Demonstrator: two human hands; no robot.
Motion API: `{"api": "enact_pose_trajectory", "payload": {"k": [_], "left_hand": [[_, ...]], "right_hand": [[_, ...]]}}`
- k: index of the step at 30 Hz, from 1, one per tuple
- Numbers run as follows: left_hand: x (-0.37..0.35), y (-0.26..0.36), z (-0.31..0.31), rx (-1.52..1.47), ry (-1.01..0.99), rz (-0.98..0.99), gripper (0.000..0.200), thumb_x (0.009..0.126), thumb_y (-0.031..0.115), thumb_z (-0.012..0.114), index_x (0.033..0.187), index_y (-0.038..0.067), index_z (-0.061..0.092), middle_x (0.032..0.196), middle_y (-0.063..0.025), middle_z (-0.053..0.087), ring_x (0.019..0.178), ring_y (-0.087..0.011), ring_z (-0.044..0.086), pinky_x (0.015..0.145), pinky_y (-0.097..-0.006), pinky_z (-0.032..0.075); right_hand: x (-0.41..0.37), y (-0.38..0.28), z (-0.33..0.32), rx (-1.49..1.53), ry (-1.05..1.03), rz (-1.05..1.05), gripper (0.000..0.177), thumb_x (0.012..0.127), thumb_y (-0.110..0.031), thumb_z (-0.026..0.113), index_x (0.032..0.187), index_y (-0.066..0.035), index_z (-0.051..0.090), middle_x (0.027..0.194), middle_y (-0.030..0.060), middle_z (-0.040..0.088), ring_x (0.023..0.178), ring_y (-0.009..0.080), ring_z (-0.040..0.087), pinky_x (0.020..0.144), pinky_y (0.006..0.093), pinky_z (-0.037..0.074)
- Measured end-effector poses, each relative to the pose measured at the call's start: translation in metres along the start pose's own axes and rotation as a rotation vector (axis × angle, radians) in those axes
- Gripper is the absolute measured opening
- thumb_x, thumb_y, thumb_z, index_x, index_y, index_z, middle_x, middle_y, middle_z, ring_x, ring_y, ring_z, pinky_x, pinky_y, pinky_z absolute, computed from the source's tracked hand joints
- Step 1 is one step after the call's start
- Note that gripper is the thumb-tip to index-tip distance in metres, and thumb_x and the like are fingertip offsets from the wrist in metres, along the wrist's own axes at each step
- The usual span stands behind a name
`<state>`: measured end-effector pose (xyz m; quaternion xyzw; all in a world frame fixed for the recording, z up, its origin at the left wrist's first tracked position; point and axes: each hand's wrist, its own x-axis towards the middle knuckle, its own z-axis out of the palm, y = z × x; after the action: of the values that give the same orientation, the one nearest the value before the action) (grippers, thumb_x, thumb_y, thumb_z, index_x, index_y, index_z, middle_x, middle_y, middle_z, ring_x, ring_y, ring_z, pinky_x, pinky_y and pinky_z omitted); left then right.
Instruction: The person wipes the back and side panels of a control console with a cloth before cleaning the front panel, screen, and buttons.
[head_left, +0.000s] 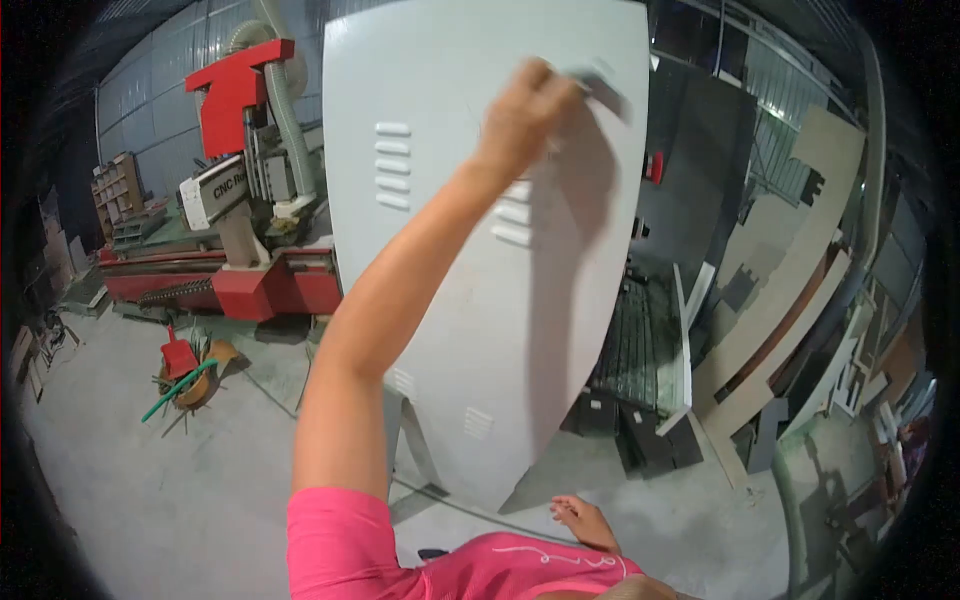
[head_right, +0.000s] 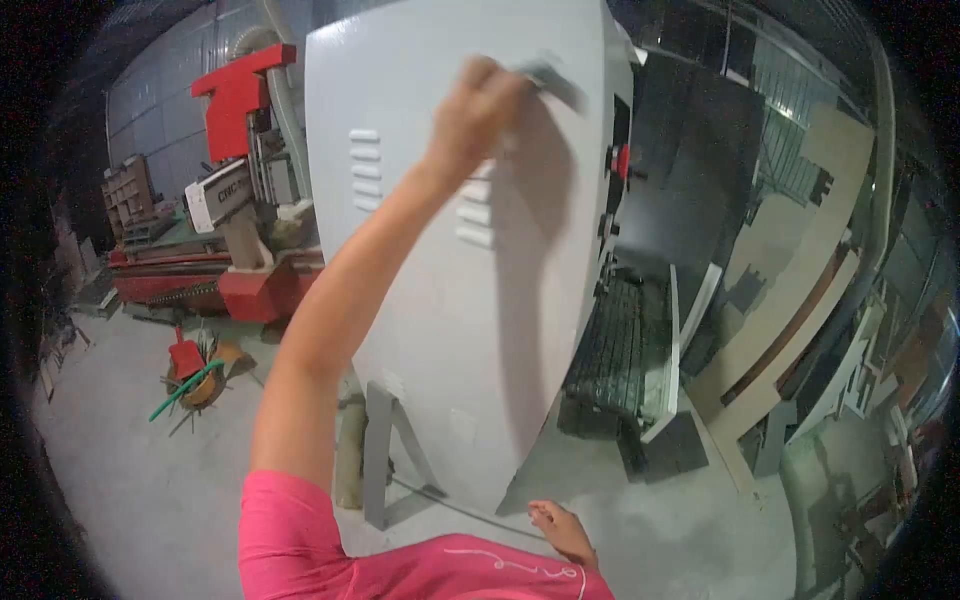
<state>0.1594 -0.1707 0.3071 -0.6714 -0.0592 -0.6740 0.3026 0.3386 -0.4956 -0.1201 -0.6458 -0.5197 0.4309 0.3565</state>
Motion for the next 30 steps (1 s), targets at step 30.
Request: {"api": "enact_pose_trajectory", "payload": {"k": [30], "left_hand": [[-0.013, 0.062, 0.024, 0.065, 0.019, -0.211, 0.023, 0.084, 0.003, 0.057, 0.106, 0.008, 0.057, 0.104, -0.0169, 0.049, 0.090, -0.0333, 0.054, 0.071, -0.0432, 0.049]], "right_hand": [[-0.036, 0.015, -0.019, -0.265, -0.111, 0.028, 0.034, 0.091, -0.028, 0.049, 0.114, -0.006, 0.061, 0.108, 0.0173, 0.064, 0.100, 0.0323, 0.061, 0.088, 0.0375, 0.046]]}}
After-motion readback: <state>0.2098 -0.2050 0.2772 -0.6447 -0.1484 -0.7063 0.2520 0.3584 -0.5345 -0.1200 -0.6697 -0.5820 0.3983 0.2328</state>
